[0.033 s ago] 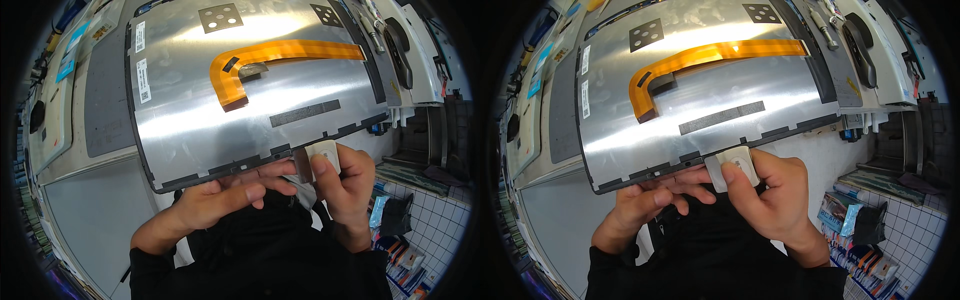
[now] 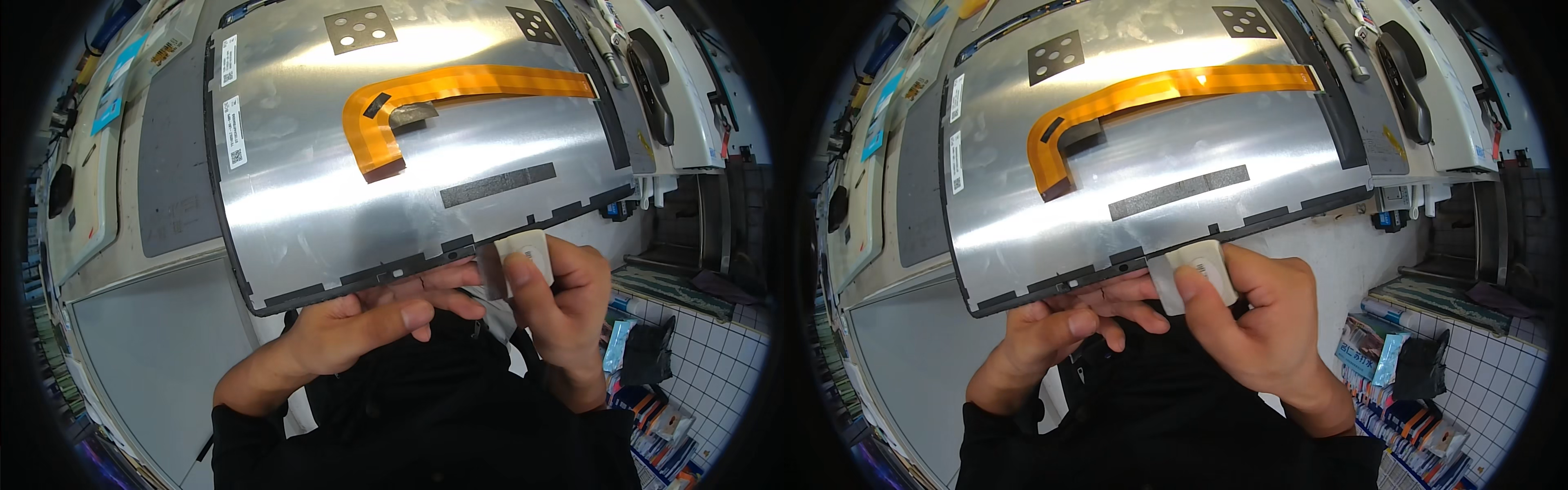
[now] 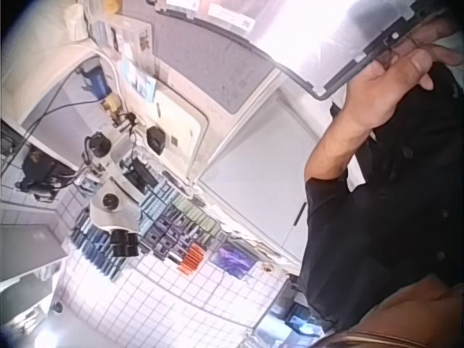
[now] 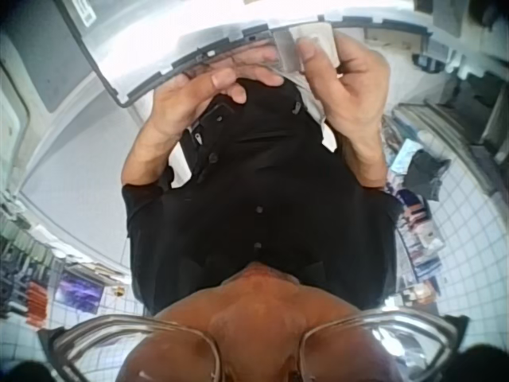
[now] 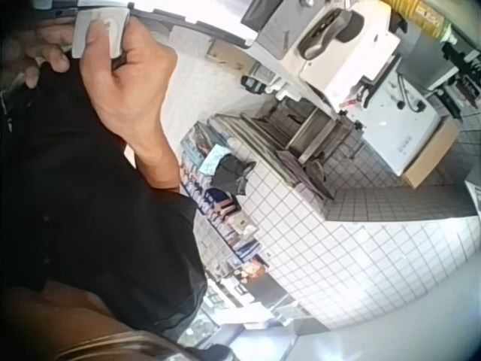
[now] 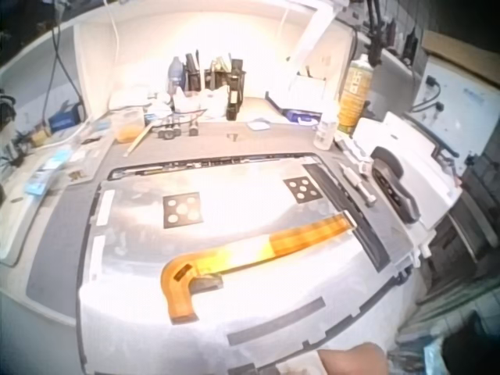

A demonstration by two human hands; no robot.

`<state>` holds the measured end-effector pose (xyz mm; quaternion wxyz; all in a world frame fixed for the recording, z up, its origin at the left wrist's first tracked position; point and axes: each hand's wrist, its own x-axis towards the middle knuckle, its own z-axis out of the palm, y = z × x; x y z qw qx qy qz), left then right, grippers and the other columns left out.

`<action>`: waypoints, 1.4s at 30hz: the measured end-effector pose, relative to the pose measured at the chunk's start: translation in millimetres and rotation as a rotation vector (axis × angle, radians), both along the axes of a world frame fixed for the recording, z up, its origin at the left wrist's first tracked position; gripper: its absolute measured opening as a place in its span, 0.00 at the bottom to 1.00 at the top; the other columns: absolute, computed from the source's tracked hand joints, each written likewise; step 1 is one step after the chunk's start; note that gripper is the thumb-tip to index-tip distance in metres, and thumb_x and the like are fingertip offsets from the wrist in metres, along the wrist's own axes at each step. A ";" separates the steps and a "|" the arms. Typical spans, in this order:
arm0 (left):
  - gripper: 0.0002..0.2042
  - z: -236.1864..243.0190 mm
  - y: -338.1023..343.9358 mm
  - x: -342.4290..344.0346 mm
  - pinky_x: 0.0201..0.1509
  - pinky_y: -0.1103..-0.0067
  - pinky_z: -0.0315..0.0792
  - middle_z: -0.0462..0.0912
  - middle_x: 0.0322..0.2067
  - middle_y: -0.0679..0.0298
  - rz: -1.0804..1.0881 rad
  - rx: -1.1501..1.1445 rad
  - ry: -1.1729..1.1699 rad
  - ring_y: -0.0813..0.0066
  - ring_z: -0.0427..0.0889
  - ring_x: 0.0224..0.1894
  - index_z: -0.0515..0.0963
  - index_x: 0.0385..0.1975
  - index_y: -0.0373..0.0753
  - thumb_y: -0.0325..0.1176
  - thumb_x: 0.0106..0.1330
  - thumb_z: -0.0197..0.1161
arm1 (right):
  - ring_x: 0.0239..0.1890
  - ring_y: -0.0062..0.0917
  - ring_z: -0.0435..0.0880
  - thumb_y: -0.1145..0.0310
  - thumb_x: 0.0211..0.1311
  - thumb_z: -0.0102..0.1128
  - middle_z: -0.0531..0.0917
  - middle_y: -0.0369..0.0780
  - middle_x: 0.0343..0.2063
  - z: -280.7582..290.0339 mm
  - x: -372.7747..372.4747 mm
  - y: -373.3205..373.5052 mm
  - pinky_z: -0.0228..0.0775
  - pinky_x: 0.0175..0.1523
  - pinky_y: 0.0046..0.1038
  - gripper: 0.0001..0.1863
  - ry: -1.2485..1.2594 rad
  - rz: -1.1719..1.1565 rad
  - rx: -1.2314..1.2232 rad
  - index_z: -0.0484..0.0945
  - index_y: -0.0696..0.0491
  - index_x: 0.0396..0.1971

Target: The person removes a protective film from a laptop screen, then uses a screwdriver to remove screws from the screen's frame. They also use a small white tool to pry at the frame's edge.

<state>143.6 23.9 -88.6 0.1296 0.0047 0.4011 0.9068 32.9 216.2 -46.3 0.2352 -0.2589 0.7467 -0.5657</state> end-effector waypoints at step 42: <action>0.28 7.5 8.5 -1.1 0.41 0.80 0.80 0.77 0.55 0.44 0.106 -0.139 -0.098 0.49 0.82 0.52 0.67 0.61 0.25 0.37 0.65 0.60 | 0.17 0.11 0.75 0.71 0.64 0.60 0.79 0.34 0.14 -4.9 -1.9 -2.0 0.62 0.21 0.17 0.07 0.043 0.031 -0.017 0.83 0.60 0.31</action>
